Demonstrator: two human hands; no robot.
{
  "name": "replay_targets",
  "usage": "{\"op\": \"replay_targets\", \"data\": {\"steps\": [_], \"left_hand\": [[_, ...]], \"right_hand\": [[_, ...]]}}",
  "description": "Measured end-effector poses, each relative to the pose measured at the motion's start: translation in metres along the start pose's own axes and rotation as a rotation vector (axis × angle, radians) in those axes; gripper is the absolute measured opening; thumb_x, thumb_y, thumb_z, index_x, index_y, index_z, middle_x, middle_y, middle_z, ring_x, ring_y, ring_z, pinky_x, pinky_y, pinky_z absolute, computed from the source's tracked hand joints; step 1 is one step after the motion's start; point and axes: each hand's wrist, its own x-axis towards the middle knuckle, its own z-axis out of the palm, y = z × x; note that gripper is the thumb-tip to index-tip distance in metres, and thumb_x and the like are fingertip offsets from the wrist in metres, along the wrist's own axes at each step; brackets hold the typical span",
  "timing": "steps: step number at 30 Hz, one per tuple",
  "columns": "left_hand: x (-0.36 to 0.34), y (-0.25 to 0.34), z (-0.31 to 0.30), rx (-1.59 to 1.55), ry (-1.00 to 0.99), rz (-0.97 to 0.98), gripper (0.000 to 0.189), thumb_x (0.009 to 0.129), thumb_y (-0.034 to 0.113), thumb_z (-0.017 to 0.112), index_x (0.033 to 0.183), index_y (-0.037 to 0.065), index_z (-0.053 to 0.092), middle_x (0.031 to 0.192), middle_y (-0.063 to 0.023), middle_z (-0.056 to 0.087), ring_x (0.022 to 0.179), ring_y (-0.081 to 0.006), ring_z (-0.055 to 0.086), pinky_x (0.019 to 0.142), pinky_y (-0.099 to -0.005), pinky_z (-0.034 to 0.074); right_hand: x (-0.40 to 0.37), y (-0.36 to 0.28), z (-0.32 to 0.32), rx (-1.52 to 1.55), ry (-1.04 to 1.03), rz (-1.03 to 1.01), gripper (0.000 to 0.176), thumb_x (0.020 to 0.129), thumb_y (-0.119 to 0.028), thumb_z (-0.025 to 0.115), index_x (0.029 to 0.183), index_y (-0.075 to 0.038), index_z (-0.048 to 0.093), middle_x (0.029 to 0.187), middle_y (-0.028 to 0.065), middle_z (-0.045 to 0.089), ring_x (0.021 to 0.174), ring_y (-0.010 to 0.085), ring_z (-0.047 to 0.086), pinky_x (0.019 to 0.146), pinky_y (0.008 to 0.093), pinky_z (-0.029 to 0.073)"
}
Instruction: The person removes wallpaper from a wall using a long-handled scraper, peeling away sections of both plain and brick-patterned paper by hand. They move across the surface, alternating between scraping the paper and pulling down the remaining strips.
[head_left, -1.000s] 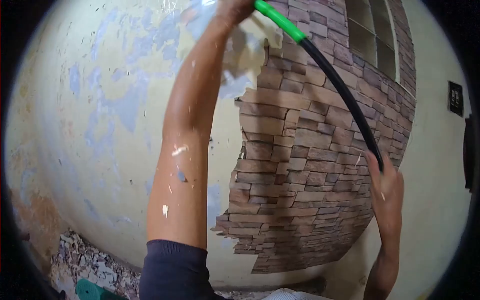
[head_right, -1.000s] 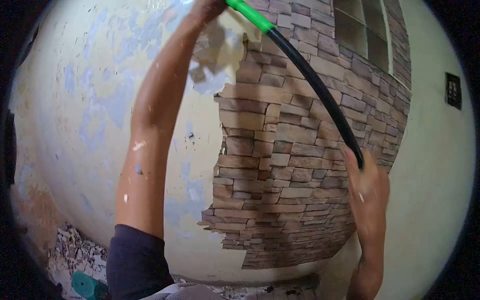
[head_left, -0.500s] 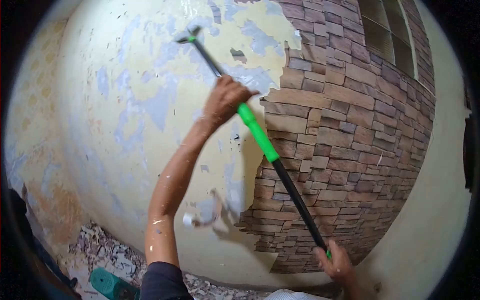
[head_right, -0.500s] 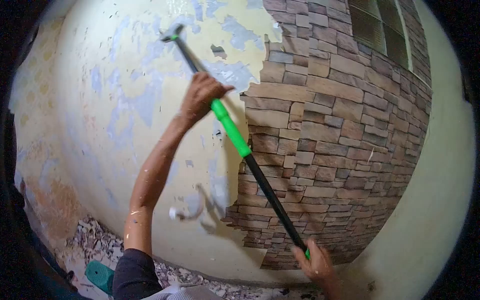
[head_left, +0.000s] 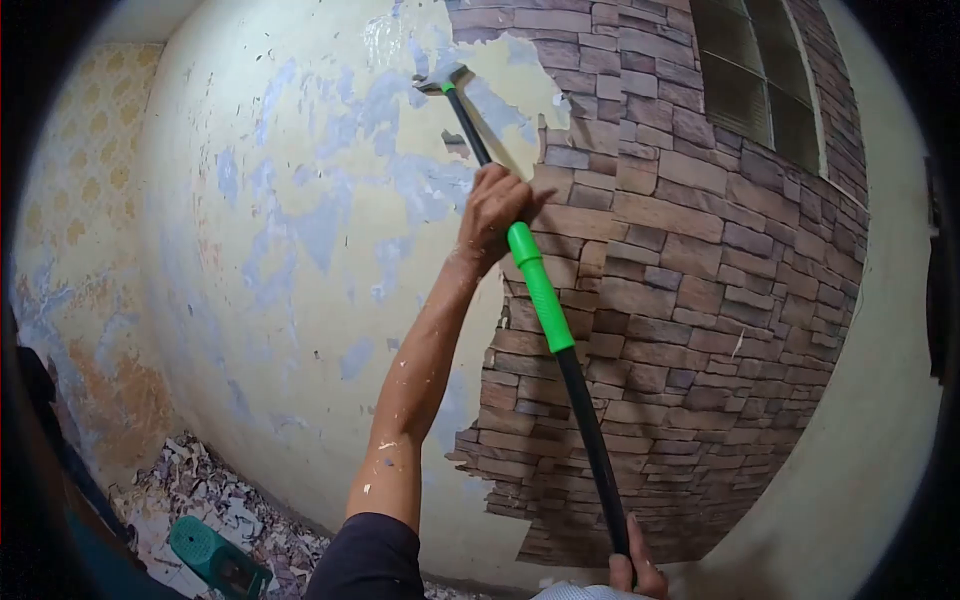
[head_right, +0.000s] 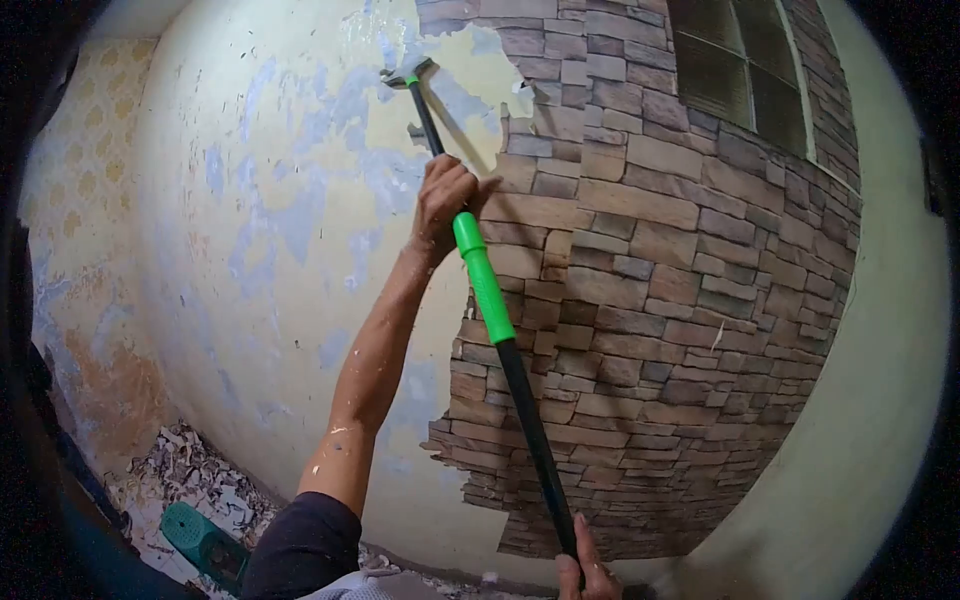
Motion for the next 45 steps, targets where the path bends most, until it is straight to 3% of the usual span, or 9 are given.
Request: {"op": "replay_targets", "data": {"steps": [7, 10, 14, 18, 28, 30, 36, 37, 45], "left_hand": [[-0.025, 0.023, -0.016, 0.022, -0.107, -0.015, 0.039, 0.088, 0.016, 0.086, 0.074, 0.009, 0.051, 0.069, -0.0065, 0.054, 0.072, -0.0297, 0.056, 0.077, -0.0421, 0.048], [-0.015, -0.018, -0.004, 0.068, -0.057, 0.043, 0.038, 0.088, 0.017, 0.086, 0.074, 0.01, 0.052, 0.069, -0.0062, 0.054, 0.07, -0.0294, 0.054, 0.075, -0.0412, 0.046], [-0.006, -0.023, -0.006, 0.083, -0.062, 0.016, 0.038, 0.087, 0.019, 0.087, 0.074, 0.01, 0.053, 0.069, -0.0054, 0.054, 0.07, -0.0287, 0.054, 0.075, -0.0409, 0.046], [-0.025, -0.017, -0.013, 0.02, -0.065, 0.04, 0.033, 0.092, 0.019, 0.083, 0.078, 0.011, 0.054, 0.07, -0.0063, 0.054, 0.07, -0.0299, 0.055, 0.078, -0.0411, 0.048], [-0.006, -0.062, -0.012, 0.031, -0.095, 0.139, 0.036, 0.091, 0.017, 0.084, 0.073, 0.009, 0.054, 0.067, -0.0068, 0.054, 0.069, -0.027, 0.057, 0.075, -0.0424, 0.046], [-0.012, -0.056, -0.016, -0.021, -0.111, 0.076, 0.03, 0.09, 0.014, 0.084, 0.077, 0.009, 0.057, 0.069, -0.008, 0.055, 0.07, -0.0287, 0.058, 0.074, -0.0436, 0.045], [0.051, -0.225, 0.012, 0.134, -0.017, 0.462, 0.02, 0.091, 0.013, 0.071, 0.106, 0.018, 0.083, 0.091, -0.003, 0.069, 0.092, -0.0291, 0.063, 0.094, -0.0471, 0.051], [0.071, -0.228, -0.007, 0.193, -0.377, 0.295, 0.011, 0.094, 0.018, 0.072, 0.1, 0.015, 0.081, 0.086, -0.0029, 0.066, 0.089, -0.0269, 0.062, 0.095, -0.044, 0.048], [-0.053, -0.107, -0.061, 0.315, -0.482, 0.152, 0.026, 0.092, 0.012, 0.072, 0.116, 0.018, 0.08, 0.089, -0.0059, 0.066, 0.093, -0.0301, 0.063, 0.105, -0.0502, 0.047]], "right_hand": [[0.009, -0.014, -0.007, 0.026, -0.091, 0.048, 0.061, 0.107, -0.025, 0.065, 0.162, -0.008, 0.046, 0.129, 0.0231, 0.074, 0.073, 0.0335, 0.07, 0.066, 0.0416, 0.057], [0.035, -0.02, 0.003, -0.325, 0.034, -0.22, 0.057, 0.114, -0.032, 0.051, 0.167, -0.016, 0.038, 0.08, 0.0092, 0.067, 0.058, 0.0149, 0.048, 0.057, 0.031, 0.047], [0.053, -0.021, 0.017, -0.349, 0.196, -0.437, 0.059, 0.112, -0.026, 0.051, 0.169, -0.019, 0.035, 0.088, 0.0148, 0.073, 0.053, 0.0201, 0.046, 0.056, 0.0413, 0.049], [0.023, -0.028, 0.021, -0.401, -0.159, 0.202, 0.056, 0.11, -0.02, 0.05, 0.165, -0.015, 0.044, 0.108, 0.0227, 0.075, 0.073, 0.0305, 0.062, 0.071, 0.0424, 0.053], [0.058, -0.024, 0.05, -0.587, 0.217, -0.551, 0.05, 0.114, -0.024, 0.05, 0.161, -0.006, 0.047, 0.106, 0.0278, 0.072, 0.069, 0.0212, 0.059, 0.061, 0.0339, 0.048], [0.06, -0.03, 0.05, -0.411, 0.133, -0.326, 0.049, 0.114, -0.028, 0.051, 0.157, -0.004, 0.051, 0.103, 0.0246, 0.072, 0.069, 0.0229, 0.059, 0.061, 0.0355, 0.049], [0.198, -0.104, 0.062, -0.044, 0.007, -0.162, 0.055, 0.114, -0.029, 0.053, 0.167, -0.019, 0.039, 0.128, 0.0252, 0.072, 0.091, 0.018, 0.068, 0.081, 0.0353, 0.056], [0.213, -0.104, 0.065, -0.043, 0.014, -0.237, 0.053, 0.115, -0.029, 0.052, 0.166, -0.022, 0.04, 0.131, 0.0236, 0.071, 0.09, 0.0169, 0.067, 0.08, 0.0355, 0.056], [0.128, -0.014, 0.073, -0.074, -0.074, -0.132, 0.056, 0.113, -0.033, 0.053, 0.165, -0.015, 0.041, 0.136, 0.0267, 0.069, 0.106, 0.0253, 0.076, 0.084, 0.0348, 0.057]]}}
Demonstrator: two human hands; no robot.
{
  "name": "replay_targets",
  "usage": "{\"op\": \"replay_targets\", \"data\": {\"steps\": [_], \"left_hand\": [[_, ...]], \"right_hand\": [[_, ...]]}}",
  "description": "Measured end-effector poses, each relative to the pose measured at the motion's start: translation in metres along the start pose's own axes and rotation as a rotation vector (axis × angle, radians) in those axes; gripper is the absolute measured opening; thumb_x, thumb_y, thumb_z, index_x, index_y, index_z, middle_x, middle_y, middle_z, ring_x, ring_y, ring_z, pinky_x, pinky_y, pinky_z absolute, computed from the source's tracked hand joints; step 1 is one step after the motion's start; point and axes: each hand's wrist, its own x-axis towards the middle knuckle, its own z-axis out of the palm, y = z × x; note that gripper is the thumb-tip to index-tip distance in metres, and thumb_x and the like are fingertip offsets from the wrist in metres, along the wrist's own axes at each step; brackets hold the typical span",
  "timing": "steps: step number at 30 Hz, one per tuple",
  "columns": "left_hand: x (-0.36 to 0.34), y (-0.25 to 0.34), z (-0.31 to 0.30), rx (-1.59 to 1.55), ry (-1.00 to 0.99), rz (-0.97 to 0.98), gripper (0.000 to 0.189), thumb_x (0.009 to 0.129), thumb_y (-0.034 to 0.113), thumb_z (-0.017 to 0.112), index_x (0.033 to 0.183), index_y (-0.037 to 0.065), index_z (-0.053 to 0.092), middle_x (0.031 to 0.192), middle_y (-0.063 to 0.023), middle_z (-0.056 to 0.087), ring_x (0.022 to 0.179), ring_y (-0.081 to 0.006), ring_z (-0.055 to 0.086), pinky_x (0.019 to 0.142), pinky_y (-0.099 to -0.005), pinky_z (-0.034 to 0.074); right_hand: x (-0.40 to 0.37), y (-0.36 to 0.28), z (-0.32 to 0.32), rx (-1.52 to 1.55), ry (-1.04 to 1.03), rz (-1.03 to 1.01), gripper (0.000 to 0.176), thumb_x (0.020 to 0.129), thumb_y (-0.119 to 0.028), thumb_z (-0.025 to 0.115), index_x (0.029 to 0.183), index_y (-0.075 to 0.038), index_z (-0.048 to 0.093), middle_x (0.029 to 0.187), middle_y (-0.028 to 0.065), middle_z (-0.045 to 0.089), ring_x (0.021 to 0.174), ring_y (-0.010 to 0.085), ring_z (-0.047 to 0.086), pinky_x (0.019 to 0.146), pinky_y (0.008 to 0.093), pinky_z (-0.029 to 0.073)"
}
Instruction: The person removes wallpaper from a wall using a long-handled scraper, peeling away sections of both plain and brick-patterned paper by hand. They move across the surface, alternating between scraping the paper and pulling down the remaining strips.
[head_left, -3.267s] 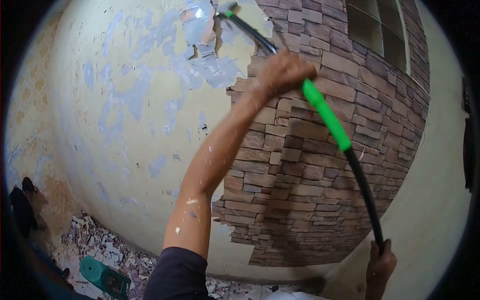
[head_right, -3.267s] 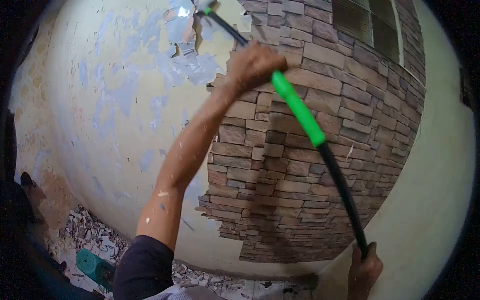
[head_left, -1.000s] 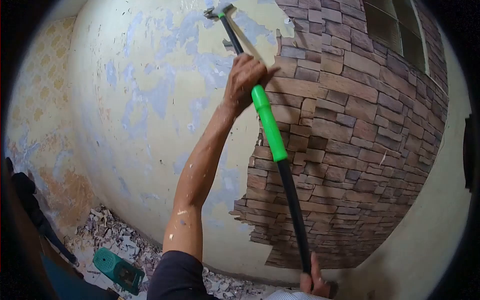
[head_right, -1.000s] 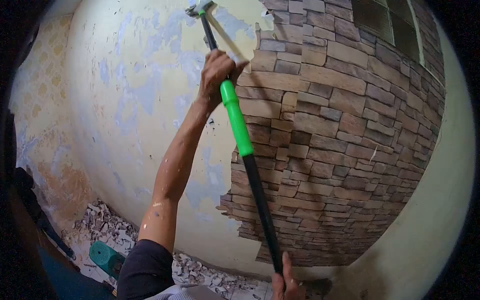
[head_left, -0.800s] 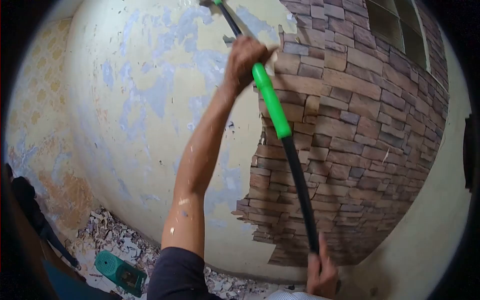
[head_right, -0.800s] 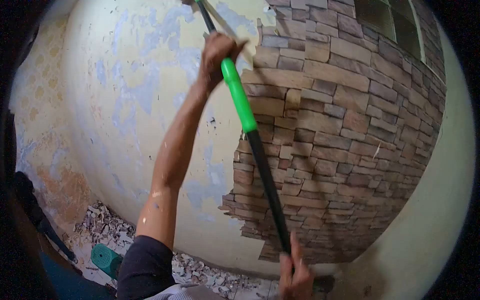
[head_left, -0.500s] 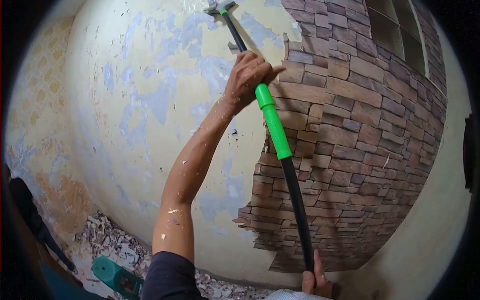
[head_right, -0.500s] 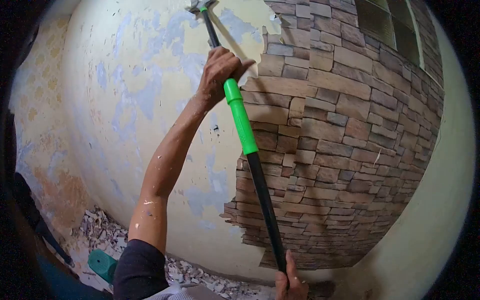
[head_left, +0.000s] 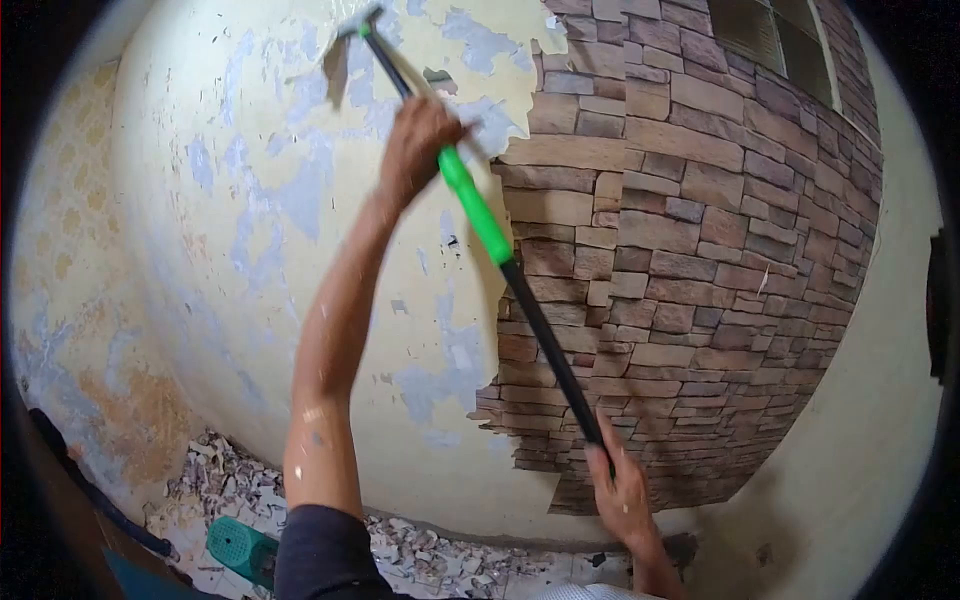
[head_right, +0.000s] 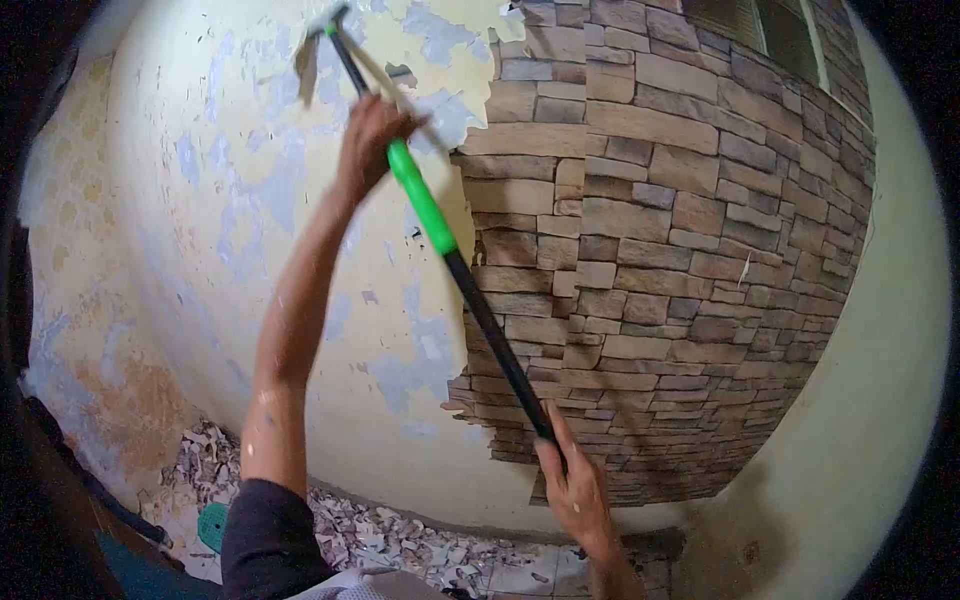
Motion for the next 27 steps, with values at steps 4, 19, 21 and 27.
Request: {"op": "replay_targets", "data": {"steps": [4, 19, 21, 27], "left_hand": [[-0.044, 0.136, -0.025, -0.263, 0.051, -0.144, 0.025, 0.086, 0.022, 0.081, 0.108, 0.018, 0.071, 0.086, -0.0023, 0.066, 0.096, -0.0291, 0.064, 0.091, -0.0446, 0.047], [0.019, 0.259, -0.007, -0.337, 0.225, -0.241, 0.042, 0.081, 0.02, 0.091, 0.072, 0.012, 0.051, 0.068, -0.0032, 0.048, 0.076, -0.0255, 0.055, 0.088, -0.0448, 0.047], [0.008, 0.278, -0.01, -0.375, 0.195, -0.229, 0.041, 0.082, 0.021, 0.09, 0.073, 0.012, 0.052, 0.068, -0.0022, 0.047, 0.077, -0.0251, 0.056, 0.089, -0.0448, 0.047], [0.014, 0.274, 0.002, -0.311, 0.213, -0.2, 0.044, 0.086, 0.025, 0.088, 0.077, 0.015, 0.047, 0.07, -0.0008, 0.047, 0.073, -0.0233, 0.053, 0.085, -0.0403, 0.046]], "right_hand": [[-0.108, 0.075, 0.01, -0.083, -0.005, 0.128, 0.058, 0.112, -0.033, 0.054, 0.163, -0.008, 0.044, 0.12, 0.0235, 0.076, 0.102, 0.0267, 0.076, 0.084, 0.0366, 0.057], [-0.197, 0.109, -0.078, -0.173, 0.186, 0.3, 0.051, 0.107, -0.025, 0.056, 0.149, 0.003, 0.056, 0.139, 0.0279, 0.066, 0.128, 0.0403, 0.066, 0.108, 0.0438, 0.05], [-0.22, 0.13, -0.078, -0.171, 0.128, 0.263, 0.048, 0.109, -0.023, 0.054, 0.149, 0.003, 0.057, 0.14, 0.0281, 0.066, 0.13, 0.0398, 0.065, 0.109, 0.0445, 0.049], [-0.182, 0.122, -0.083, -0.195, 0.17, 0.363, 0.046, 0.11, -0.023, 0.052, 0.148, 0.003, 0.057, 0.138, 0.0279, 0.067, 0.128, 0.039, 0.066, 0.109, 0.0446, 0.05]]}}
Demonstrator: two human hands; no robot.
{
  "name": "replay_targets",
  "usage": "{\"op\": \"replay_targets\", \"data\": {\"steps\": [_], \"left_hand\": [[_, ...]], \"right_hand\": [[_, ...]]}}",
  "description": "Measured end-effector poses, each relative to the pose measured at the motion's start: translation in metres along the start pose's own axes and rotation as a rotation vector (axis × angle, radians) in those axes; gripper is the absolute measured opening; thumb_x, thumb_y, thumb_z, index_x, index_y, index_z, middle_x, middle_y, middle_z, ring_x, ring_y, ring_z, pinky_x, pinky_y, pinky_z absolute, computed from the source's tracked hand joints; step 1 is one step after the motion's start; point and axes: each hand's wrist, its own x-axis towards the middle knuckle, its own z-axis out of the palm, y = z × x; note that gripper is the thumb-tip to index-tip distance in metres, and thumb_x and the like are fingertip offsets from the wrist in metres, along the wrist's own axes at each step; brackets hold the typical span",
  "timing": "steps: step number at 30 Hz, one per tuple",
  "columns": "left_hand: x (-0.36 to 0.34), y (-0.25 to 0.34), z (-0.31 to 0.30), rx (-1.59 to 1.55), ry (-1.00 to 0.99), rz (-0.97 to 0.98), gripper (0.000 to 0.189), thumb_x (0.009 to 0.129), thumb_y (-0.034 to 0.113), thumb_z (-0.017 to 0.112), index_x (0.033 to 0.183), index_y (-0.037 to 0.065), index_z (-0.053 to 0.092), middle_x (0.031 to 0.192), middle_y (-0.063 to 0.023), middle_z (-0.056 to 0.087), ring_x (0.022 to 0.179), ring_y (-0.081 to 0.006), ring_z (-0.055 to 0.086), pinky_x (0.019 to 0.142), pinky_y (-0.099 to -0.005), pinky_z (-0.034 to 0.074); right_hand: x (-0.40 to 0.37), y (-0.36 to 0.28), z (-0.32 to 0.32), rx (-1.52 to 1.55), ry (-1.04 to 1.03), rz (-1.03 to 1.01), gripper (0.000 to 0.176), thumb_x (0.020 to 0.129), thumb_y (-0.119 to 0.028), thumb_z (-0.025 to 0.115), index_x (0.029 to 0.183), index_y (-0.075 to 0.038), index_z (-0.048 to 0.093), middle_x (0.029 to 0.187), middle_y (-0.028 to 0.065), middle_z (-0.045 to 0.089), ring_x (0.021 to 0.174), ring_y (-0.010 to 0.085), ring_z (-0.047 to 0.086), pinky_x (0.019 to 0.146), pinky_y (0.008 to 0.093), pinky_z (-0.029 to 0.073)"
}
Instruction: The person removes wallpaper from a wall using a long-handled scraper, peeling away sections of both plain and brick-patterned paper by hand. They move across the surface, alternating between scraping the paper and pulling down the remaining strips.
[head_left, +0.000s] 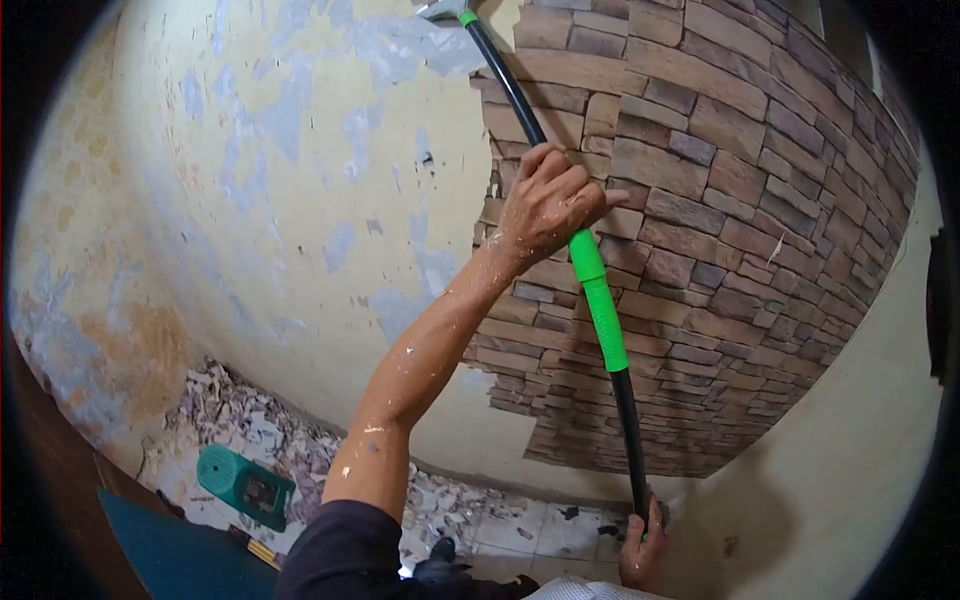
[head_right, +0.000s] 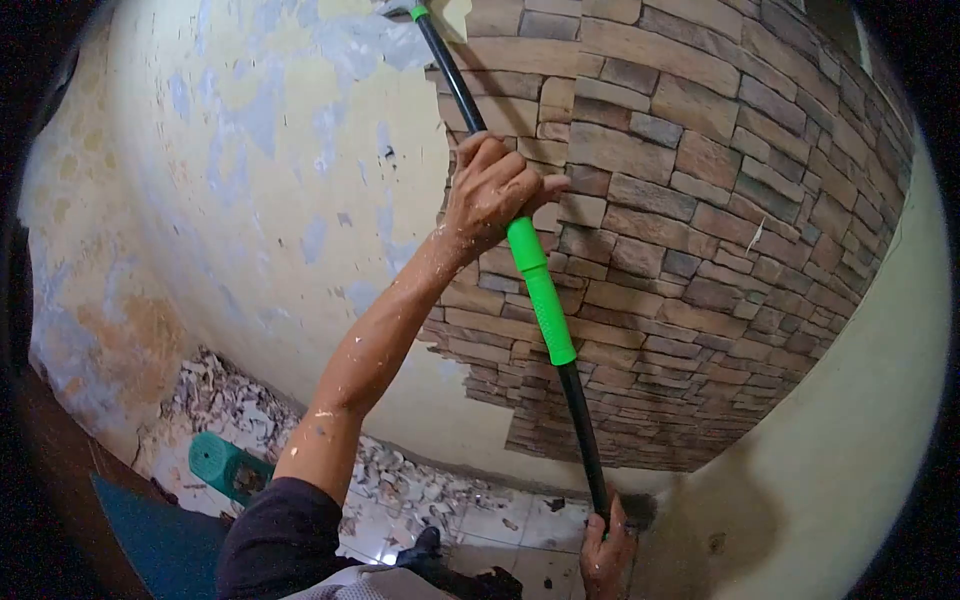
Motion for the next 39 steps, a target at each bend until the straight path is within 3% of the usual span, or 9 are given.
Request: {"op": "replay_targets", "data": {"steps": [5, 8, 19, 22, 28, 30, 32, 37, 39], "left_hand": [[-0.006, 0.002, 0.002, -0.025, 0.044, 0.012, 0.039, 0.085, 0.026, 0.089, 0.079, 0.015, 0.051, 0.071, -0.0004, 0.051, 0.075, -0.0233, 0.055, 0.087, -0.0395, 0.046], [0.003, -0.012, 0.002, -0.034, 0.028, 0.033, 0.038, 0.085, 0.027, 0.088, 0.079, 0.015, 0.052, 0.071, -0.0002, 0.05, 0.075, -0.0238, 0.055, 0.086, -0.0399, 0.046], [0.009, -0.031, 0.004, 0.038, 0.063, 0.016, 0.043, 0.081, 0.027, 0.091, 0.071, 0.013, 0.051, 0.067, -0.0007, 0.051, 0.074, -0.0236, 0.056, 0.09, -0.0414, 0.048], [0.004, -0.023, -0.008, -0.021, 0.032, 0.009, 0.039, 0.081, 0.027, 0.09, 0.071, 0.013, 0.055, 0.067, -0.0006, 0.052, 0.072, -0.0228, 0.056, 0.085, -0.0415, 0.048], [0.044, -0.097, -0.009, 0.104, 0.037, 0.038, 0.032, 0.085, 0.023, 0.085, 0.074, 0.013, 0.057, 0.077, -0.0037, 0.058, 0.082, -0.0283, 0.059, 0.085, -0.0444, 0.047], [0.044, -0.104, -0.008, 0.064, 0.036, 0.073, 0.031, 0.083, 0.021, 0.086, 0.076, 0.012, 0.057, 0.077, -0.0041, 0.058, 0.082, -0.0297, 0.059, 0.086, -0.0448, 0.047], [0.027, -0.082, -0.012, 0.049, -0.046, 0.067, 0.031, 0.082, 0.02, 0.088, 0.083, 0.013, 0.057, 0.074, -0.0026, 0.054, 0.082, -0.028, 0.059, 0.085, -0.0439, 0.048], [0.007, 0.0, 0.014, -0.086, 0.004, 0.067, 0.036, 0.081, 0.021, 0.09, 0.079, 0.015, 0.055, 0.068, -0.0009, 0.045, 0.072, -0.0235, 0.053, 0.083, -0.0415, 0.046], [0.017, 0.034, 0.027, -0.135, -0.026, 0.059, 0.035, 0.084, 0.022, 0.089, 0.082, 0.015, 0.054, 0.067, 0.0002, 0.042, 0.07, -0.023, 0.051, 0.089, -0.0416, 0.048]], "right_hand": [[-0.02, 0.035, 0.006, 0.015, -0.031, -0.074, 0.047, 0.11, -0.026, 0.052, 0.148, 0.001, 0.058, 0.141, 0.0248, 0.065, 0.129, 0.0381, 0.065, 0.108, 0.045, 0.05], [0.0, -0.005, 0.004, -0.017, -0.18, 0.151, 0.05, 0.111, -0.029, 0.052, 0.148, 0.003, 0.058, 0.14, 0.0251, 0.066, 0.126, 0.0377, 0.066, 0.107, 0.0446, 0.05], [0.013, -0.025, 0.016, 0.151, -0.021, 0.067, 0.051, 0.107, -0.033, 0.057, 0.142, 0.004, 0.062, 0.108, 0.0219, 0.074, 0.096, 0.0323, 0.073, 0.086, 0.0409, 0.056], [-0.019, 0.058, 0.033, 0.106, -0.067, -0.019, 0.048, 0.107, -0.032, 0.057, 0.139, 0.002, 0.064, 0.099, 0.0231, 0.073, 0.085, 0.0334, 0.072, 0.078, 0.0415, 0.056], [0.058, -0.096, 0.024, 0.108, -0.142, 0.13, 0.045, 0.107, -0.029, 0.056, 0.139, 0.001, 0.064, 0.098, 0.025, 0.072, 0.082, 0.0346, 0.069, 0.079, 0.0403, 0.055], [0.065, -0.088, 0.034, 0.201, -0.048, -0.05, 0.044, 0.107, -0.026, 0.056, 0.14, 0.002, 0.063, 0.1, 0.0251, 0.073, 0.083, 0.0339, 0.069, 0.081, 0.0406, 0.055], [0.049, -0.076, 0.03, 0.171, -0.147, 0.166, 0.044, 0.107, -0.025, 0.056, 0.141, 0.003, 0.062, 0.102, 0.0256, 0.074, 0.084, 0.0341, 0.07, 0.081, 0.0401, 0.055], [-0.002, 0.076, 0.051, 0.072, 0.188, -0.088, 0.035, 0.106, -0.025, 0.057, 0.122, 0.003, 0.071, 0.088, 0.0216, 0.072, 0.074, 0.0312, 0.07, 0.07, 0.0448, 0.053], [-0.024, 0.129, 0.033, -0.134, 0.129, -0.086, 0.043, 0.11, -0.041, 0.056, 0.127, -0.002, 0.065, 0.093, 0.0132, 0.072, 0.073, 0.0302, 0.064, 0.061, 0.042, 0.052]]}}
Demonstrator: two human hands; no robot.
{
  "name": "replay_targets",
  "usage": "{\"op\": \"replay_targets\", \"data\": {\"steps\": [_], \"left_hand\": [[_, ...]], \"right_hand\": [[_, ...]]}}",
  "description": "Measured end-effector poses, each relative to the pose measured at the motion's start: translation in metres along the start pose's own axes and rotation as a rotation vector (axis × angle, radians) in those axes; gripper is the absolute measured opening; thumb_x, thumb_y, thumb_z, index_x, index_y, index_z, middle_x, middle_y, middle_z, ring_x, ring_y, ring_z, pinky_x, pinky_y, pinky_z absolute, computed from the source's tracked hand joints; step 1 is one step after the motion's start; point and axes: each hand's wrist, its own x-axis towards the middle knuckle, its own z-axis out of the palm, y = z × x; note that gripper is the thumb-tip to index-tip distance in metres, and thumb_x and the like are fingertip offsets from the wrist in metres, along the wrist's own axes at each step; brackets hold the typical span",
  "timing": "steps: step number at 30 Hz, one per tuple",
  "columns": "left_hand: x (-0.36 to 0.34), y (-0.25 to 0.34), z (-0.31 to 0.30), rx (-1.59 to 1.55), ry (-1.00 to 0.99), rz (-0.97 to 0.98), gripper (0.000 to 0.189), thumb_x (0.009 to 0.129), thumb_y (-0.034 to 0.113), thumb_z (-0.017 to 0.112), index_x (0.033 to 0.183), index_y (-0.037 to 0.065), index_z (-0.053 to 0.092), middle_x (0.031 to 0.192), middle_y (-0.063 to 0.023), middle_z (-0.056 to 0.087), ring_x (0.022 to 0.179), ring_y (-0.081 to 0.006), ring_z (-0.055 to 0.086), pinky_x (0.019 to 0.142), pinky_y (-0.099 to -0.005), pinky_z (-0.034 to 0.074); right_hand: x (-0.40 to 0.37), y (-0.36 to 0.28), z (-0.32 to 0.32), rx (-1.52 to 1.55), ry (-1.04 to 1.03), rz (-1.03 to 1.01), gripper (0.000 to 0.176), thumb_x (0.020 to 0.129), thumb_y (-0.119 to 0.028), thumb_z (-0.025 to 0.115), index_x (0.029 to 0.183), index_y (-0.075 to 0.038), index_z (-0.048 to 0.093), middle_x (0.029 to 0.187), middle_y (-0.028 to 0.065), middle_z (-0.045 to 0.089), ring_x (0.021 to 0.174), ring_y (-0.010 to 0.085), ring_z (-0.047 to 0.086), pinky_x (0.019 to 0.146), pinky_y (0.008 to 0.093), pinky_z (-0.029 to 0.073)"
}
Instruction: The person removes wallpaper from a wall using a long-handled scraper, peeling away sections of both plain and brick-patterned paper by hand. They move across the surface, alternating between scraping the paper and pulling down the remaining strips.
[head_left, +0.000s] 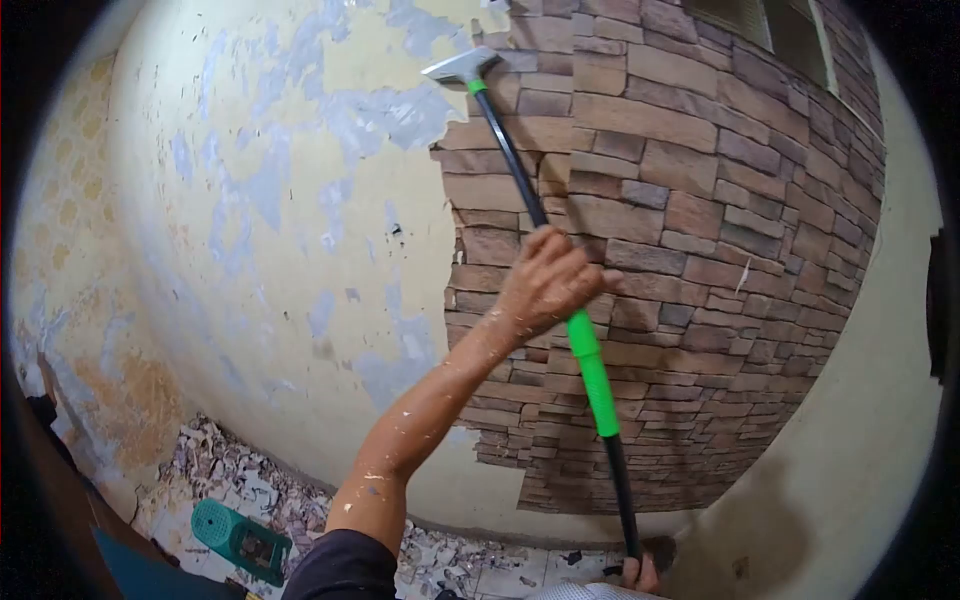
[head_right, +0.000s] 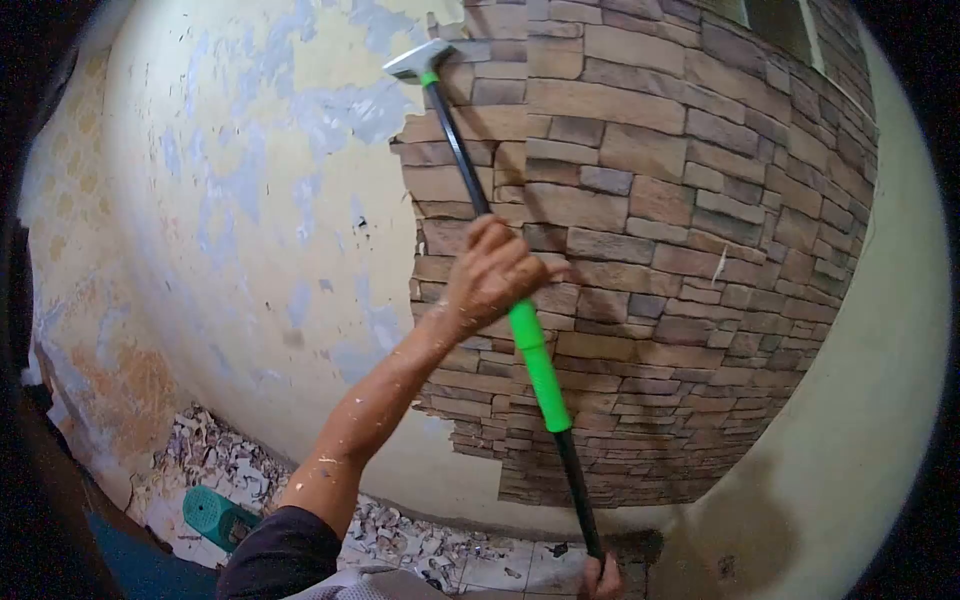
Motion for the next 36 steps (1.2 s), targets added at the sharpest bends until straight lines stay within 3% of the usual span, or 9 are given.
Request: {"op": "replay_targets", "data": {"steps": [4, 10, 16, 18, 21, 26, 28, 30, 36], "left_hand": [[0.042, 0.048, 0.053, -0.106, 0.061, 0.056, 0.028, 0.088, 0.022, 0.084, 0.083, 0.015, 0.057, 0.07, -0.0005, 0.046, 0.073, -0.0224, 0.053, 0.091, -0.0449, 0.05], [0.097, -0.017, 0.08, 0.128, 0.213, 0.114, 0.029, 0.088, 0.023, 0.084, 0.078, 0.014, 0.058, 0.075, -0.0016, 0.057, 0.08, -0.0231, 0.06, 0.085, -0.0437, 0.048], [0.135, -0.041, 0.079, 0.147, 0.176, 0.009, 0.012, 0.094, 0.022, 0.077, 0.091, 0.016, 0.067, 0.08, -0.0004, 0.06, 0.086, -0.0234, 0.063, 0.094, -0.044, 0.049], [0.123, -0.021, 0.089, 0.127, 0.133, 0.057, 0.012, 0.094, 0.023, 0.077, 0.091, 0.016, 0.068, 0.079, -0.0004, 0.06, 0.085, -0.0238, 0.062, 0.094, -0.0442, 0.049], [0.109, 0.028, 0.109, 0.012, 0.126, 0.148, 0.017, 0.093, 0.025, 0.078, 0.088, 0.015, 0.066, 0.077, -0.0008, 0.057, 0.083, -0.0245, 0.061, 0.095, -0.0452, 0.049], [0.151, -0.008, 0.119, 0.228, 0.113, 0.118, 0.015, 0.092, 0.025, 0.078, 0.09, 0.017, 0.066, 0.08, -0.0003, 0.062, 0.086, -0.0219, 0.063, 0.091, -0.0454, 0.048], [0.191, -0.06, 0.112, 0.332, 0.155, 0.134, 0.019, 0.093, 0.028, 0.078, 0.085, 0.016, 0.065, 0.079, -0.0013, 0.062, 0.085, -0.0236, 0.063, 0.089, -0.0449, 0.049], [0.217, -0.108, 0.104, 0.232, 0.254, 0.12, 0.024, 0.093, 0.03, 0.077, 0.08, 0.015, 0.064, 0.078, -0.0019, 0.062, 0.084, -0.0245, 0.063, 0.087, -0.0447, 0.05], [0.223, -0.095, 0.102, 0.214, 0.263, 0.109, 0.023, 0.094, 0.029, 0.076, 0.081, 0.018, 0.062, 0.077, 0.0007, 0.065, 0.083, -0.0233, 0.063, 0.083, -0.0444, 0.048]], "right_hand": [[-0.041, 0.081, -0.007, -0.628, 0.185, -0.49, 0.041, 0.109, -0.04, 0.055, 0.118, -0.002, 0.068, 0.094, 0.0171, 0.072, 0.079, 0.035, 0.069, 0.067, 0.0456, 0.055], [0.115, -0.055, -0.124, -0.109, -0.181, 0.317, 0.046, 0.107, -0.032, 0.059, 0.133, 0.007, 0.063, 0.084, 0.0253, 0.065, 0.069, 0.0415, 0.063, 0.067, 0.0485, 0.05], [0.155, -0.059, -0.161, -0.131, -0.041, 0.203, 0.048, 0.105, -0.039, 0.062, 0.118, 0.007, 0.064, 0.088, 0.0348, 0.065, 0.081, 0.054, 0.061, 0.072, 0.0582, 0.046], [0.132, -0.023, -0.142, -0.306, 0.296, -0.128, 0.033, 0.107, -0.024, 0.053, 0.089, 0.004, 0.06, 0.067, 0.0235, 0.057, 0.058, 0.0374, 0.053, 0.058, 0.0482, 0.043], [0.119, -0.043, -0.192, -0.067, -0.118, 0.271, 0.048, 0.108, -0.047, 0.053, 0.111, -0.001, 0.067, 0.089, 0.0253, 0.069, 0.08, 0.0447, 0.066, 0.072, 0.0533, 0.051], [0.177, 0.012, -0.182, -0.268, 0.278, 0.002, 0.035, 0.109, -0.024, 0.052, 0.089, 0.003, 0.059, 0.062, 0.0156, 0.052, 0.057, 0.0305, 0.05, 0.057, 0.0445, 0.042], [0.227, -0.05, -0.216, -0.184, 0.109, 0.182, 0.046, 0.108, -0.041, 0.059, 0.116, 0.005, 0.065, 0.092, 0.0261, 0.061, 0.088, 0.0393, 0.055, 0.084, 0.0484, 0.044], [0.279, -0.102, -0.23, -0.203, 0.247, -0.193, 0.036, 0.11, -0.027, 0.053, 0.085, -0.001, 0.056, 0.06, 0.0037, 0.04, 0.057, 0.0128, 0.042, 0.053, 0.0378, 0.035], [0.255, -0.096, -0.257, -0.101, 0.092, 0.063, 0.053, 0.11, -0.046, 0.053, 0.09, 0.002, 0.059, 0.068, 0.0151, 0.051, 0.064, 0.0288, 0.047, 0.064, 0.0458, 0.038]]}}
